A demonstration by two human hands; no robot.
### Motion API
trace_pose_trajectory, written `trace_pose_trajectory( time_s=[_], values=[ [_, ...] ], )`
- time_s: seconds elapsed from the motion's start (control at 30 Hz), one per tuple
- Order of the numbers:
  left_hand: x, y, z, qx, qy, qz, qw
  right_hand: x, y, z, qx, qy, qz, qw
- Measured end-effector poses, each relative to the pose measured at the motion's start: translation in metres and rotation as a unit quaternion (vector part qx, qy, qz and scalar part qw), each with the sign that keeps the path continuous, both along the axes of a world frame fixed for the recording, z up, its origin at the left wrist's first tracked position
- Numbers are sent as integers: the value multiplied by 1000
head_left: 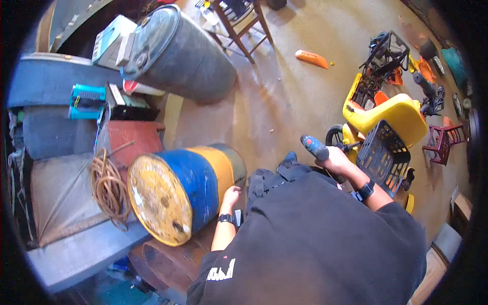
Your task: Using a power drill to remove screws and disassemble the body panels of a small electric scooter.
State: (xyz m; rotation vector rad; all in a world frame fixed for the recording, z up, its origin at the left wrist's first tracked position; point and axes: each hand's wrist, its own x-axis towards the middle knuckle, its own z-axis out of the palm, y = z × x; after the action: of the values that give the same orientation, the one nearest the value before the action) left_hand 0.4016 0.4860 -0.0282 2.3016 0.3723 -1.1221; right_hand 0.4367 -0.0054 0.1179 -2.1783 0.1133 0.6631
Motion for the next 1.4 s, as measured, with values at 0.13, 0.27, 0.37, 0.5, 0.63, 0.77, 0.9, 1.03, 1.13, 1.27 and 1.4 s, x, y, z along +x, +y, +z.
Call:
trace_pose_trajectory(
  time_s=[0.13,0.27,0.37,0.5,0.63,0.77,0.9,1.03,1.13,1.27,1.4],
  values=[
    [104,-31,9,-85,92,40,991,20,-21,0,-48,35,-87,994],
    [203,-37,-35,-152,35,94,983,8,-33,-15,-39,50,-264,963],
    [287,-51,-80,-135,98,29,985,-11,-36,-44,-48,17,-381,923],
    [421,-116,-101,-111,174,-89,974,24,-17,-18,-11,207,-545,812],
    [540,-191,-111,-45,133,-263,954,37,35,-25,82,157,-746,642],
    [618,-279,-117,-84,128,-348,925,70,72,20,168,92,-808,558],
    [650,-353,-123,-164,160,-423,877,51,125,-18,138,52,-807,572],
    [619,-416,-100,-170,94,-472,860,52,162,-39,124,82,-874,463],
    [586,-468,-99,-170,61,-524,832,44,192,-77,59,-57,-880,468],
    [522,-501,-88,-198,53,-653,729,41,221,-100,126,157,-880,430],
    [456,-531,-96,-225,89,-730,640,26,250,-132,155,160,-885,408]
  ],
)
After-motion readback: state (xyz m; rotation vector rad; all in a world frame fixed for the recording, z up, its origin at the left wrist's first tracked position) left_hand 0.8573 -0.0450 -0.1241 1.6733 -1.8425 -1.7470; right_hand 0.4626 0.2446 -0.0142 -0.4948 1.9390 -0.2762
